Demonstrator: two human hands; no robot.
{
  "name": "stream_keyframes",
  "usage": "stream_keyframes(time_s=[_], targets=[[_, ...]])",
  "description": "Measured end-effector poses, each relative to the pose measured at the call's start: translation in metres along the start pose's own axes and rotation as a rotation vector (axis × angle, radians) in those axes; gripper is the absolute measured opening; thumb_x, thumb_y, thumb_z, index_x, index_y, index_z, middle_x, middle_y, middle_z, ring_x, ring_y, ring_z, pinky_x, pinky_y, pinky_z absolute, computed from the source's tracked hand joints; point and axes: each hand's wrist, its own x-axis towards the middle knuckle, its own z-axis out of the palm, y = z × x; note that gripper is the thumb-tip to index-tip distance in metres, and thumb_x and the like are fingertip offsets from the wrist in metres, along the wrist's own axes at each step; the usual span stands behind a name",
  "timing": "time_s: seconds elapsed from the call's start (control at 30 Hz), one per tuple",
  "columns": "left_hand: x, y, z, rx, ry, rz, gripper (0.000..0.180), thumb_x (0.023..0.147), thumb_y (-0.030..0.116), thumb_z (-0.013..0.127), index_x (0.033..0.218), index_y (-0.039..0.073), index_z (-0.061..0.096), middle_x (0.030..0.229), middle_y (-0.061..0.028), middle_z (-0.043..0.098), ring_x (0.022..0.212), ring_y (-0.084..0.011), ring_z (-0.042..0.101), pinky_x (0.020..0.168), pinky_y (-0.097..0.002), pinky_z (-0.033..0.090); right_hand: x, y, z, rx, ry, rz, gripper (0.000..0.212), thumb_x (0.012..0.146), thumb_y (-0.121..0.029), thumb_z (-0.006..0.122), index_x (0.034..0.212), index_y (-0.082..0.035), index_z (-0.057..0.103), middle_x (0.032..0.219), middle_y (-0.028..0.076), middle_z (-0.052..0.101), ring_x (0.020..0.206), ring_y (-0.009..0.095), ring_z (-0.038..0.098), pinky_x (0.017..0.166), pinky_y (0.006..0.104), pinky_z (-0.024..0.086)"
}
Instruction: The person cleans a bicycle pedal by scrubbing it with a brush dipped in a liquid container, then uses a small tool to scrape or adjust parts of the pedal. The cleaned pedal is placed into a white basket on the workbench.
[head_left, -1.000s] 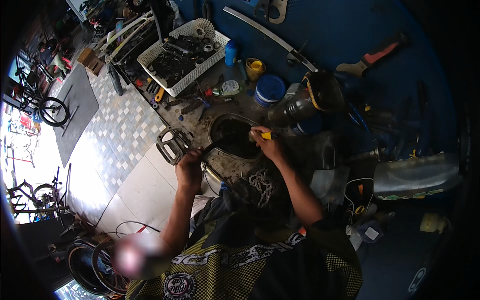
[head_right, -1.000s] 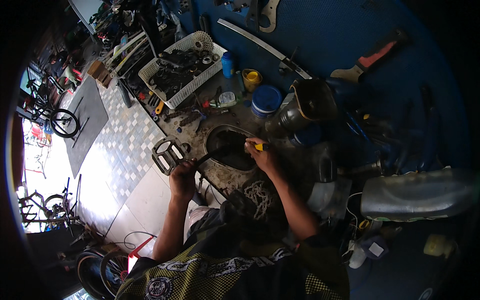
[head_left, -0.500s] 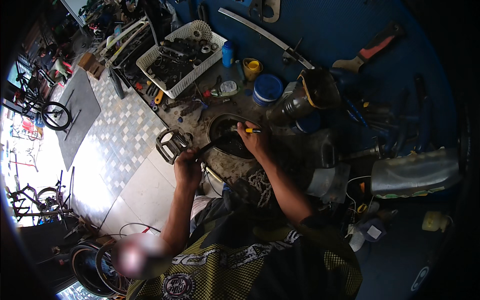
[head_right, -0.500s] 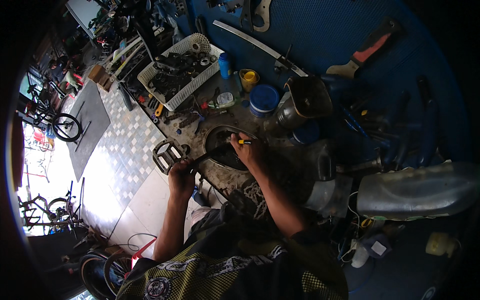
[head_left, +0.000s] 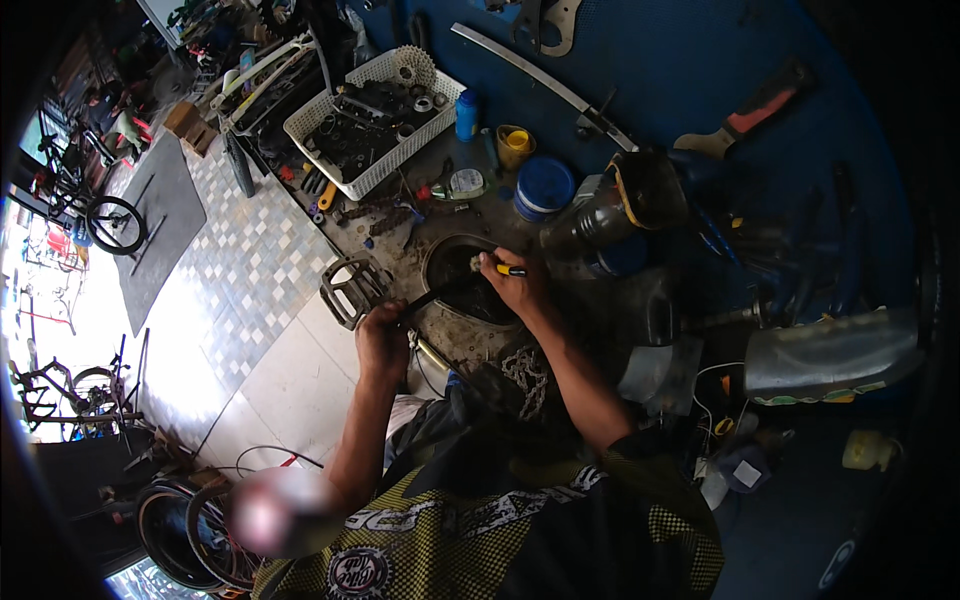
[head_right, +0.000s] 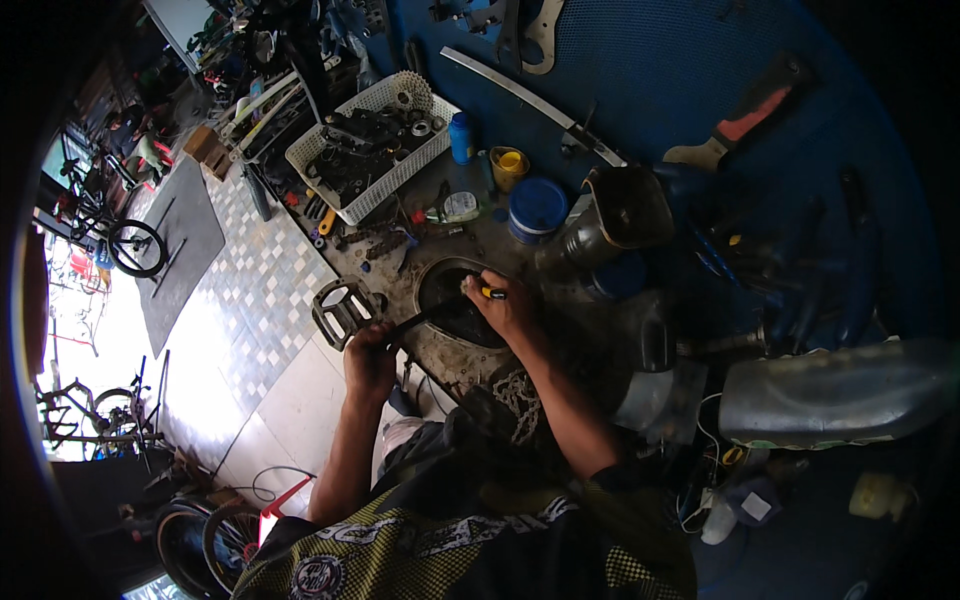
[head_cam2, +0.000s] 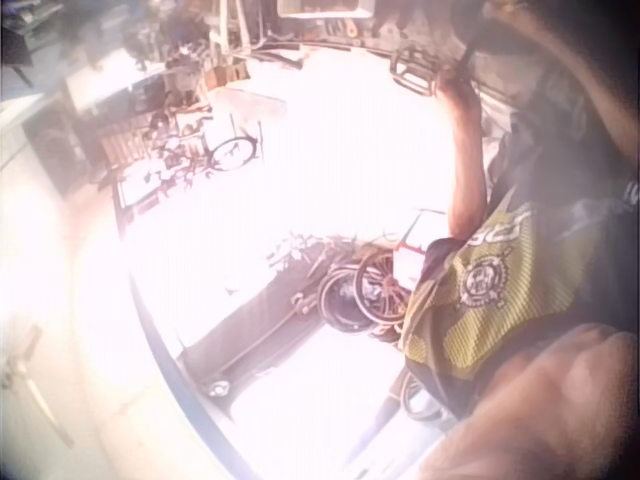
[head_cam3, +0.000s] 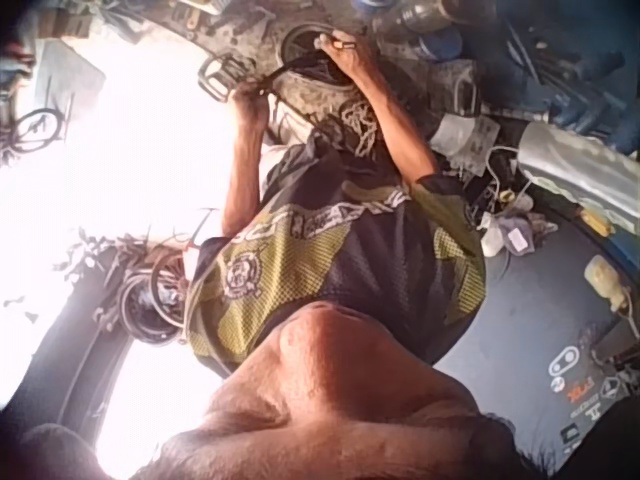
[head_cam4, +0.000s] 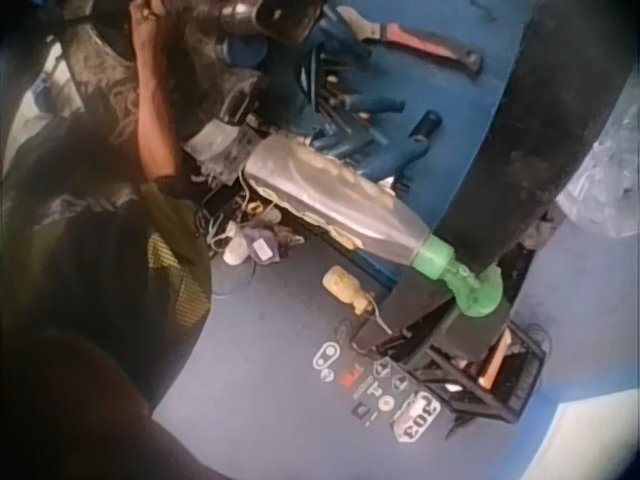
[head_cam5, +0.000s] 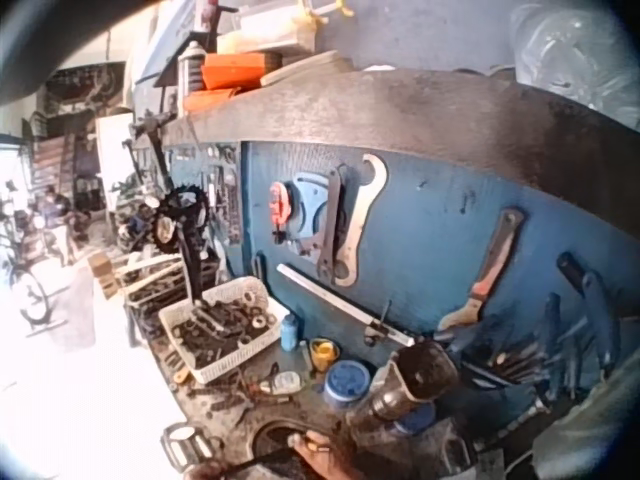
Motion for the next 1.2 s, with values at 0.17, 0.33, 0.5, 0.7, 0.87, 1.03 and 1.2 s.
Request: stream_keyframes(time_s=[0.17, 0.33, 0.5, 0.7, 0.87, 1.03, 1.2], targets=[[0.002, -0.002, -0.003, 0.013, -0.033, 0.014, 0.004, 0.081, -0.002, 0.057, 0.082, 0.000, 0.060, 0.092, -0.0117, 0.062, 0.096, -0.0278, 0.061, 0.090, -0.0417, 0.046, 0.002, 0.007, 0.000, -0.080, -0.066, 0.005, 0.033, 0.097, -0.032, 0.069, 0.081, -0.003, 0.061, 0.071, 0.022, 0.060, 0.069, 0.044, 0.063, 0.057, 0.0475, 0.047], [0.004, -0.005, -0.007, -0.006, -0.051, 0.048, 0.005, 0.082, -0.003, 0.057, 0.083, -0.002, 0.062, 0.095, -0.0136, 0.064, 0.095, -0.0284, 0.062, 0.085, -0.0396, 0.048, 0.001, 0.007, 0.000, -0.067, -0.028, -0.038, 0.034, 0.097, -0.034, 0.069, 0.081, -0.004, 0.063, 0.071, 0.022, 0.061, 0.067, 0.043, 0.063, 0.057, 0.0464, 0.047], [0.004, -0.007, -0.010, 0.040, -0.044, 0.080, 0.007, 0.082, -0.004, 0.057, 0.084, -0.003, 0.064, 0.096, -0.0147, 0.066, 0.096, -0.0283, 0.062, 0.089, -0.0397, 0.049, -0.001, 0.006, -0.001, -0.066, -0.072, -0.021, 0.035, 0.098, -0.035, 0.067, 0.082, -0.004, 0.064, 0.072, 0.021, 0.063, 0.067, 0.042, 0.064, 0.057, 0.0460, 0.048], [0.001, -0.009, -0.008, 0.038, -0.061, 0.100, 0.007, 0.080, -0.005, 0.057, 0.083, -0.004, 0.063, 0.096, -0.0150, 0.067, 0.097, -0.0280, 0.063, 0.097, -0.0404, 0.049, -0.002, 0.016, 0.000, -0.151, -0.078, 0.077, 0.041, 0.096, -0.042, 0.066, 0.079, -0.005, 0.064, 0.067, 0.019, 0.062, 0.065, 0.043, 0.064, 0.055, 0.0472, 0.047], [-0.001, -0.011, 0.001, 0.099, -0.098, 0.168, 0.005, 0.081, -0.005, 0.057, 0.078, -0.002, 0.061, 0.089, -0.0139, 0.065, 0.093, -0.0276, 0.063, 0.096, -0.0398, 0.048, 0.003, 0.021, 0.003, -0.162, -0.048, 0.125, 0.041, 0.096, -0.041, 0.066, 0.082, -0.003, 0.064, 0.068, 0.020, 0.061, 0.063, 0.041, 0.061, 0.056, 0.0442, 0.046], [-0.001, -0.009, 0.002, 0.112, 0.002, 0.132, 0.007, 0.082, -0.003, 0.059, 0.075, -0.001, 0.059, 0.088, -0.0130, 0.061, 0.093, -0.0290, 0.060, 0.092, -0.0407, 0.047, 0.002, 0.012, 0.000, -0.151, -0.049, 0.199, 0.038, 0.096, -0.040, 0.067, 0.082, -0.005, 0.066, 0.069, 0.020, 0.065, 0.065, 0.043, 0.064, 0.055, 0.0466, 0.047], [0.005, -0.004, -0.006, 0.167, -0.020, 0.123, 0.005, 0.081, -0.003, 0.059, 0.077, -0.001, 0.060, 0.089, -0.0133, 0.063, 0.098, -0.0313, 0.062, 0.097, -0.0436, 0.048, -0.006, 0.006, -0.009, 0.020, -0.075, 0.076, 0.033, 0.096, -0.035, 0.071, 0.088, -0.004, 0.070, 0.075, 0.017, 0.069, 0.067, 0.030, 0.068, 0.061, 0.0389, 0.050]])
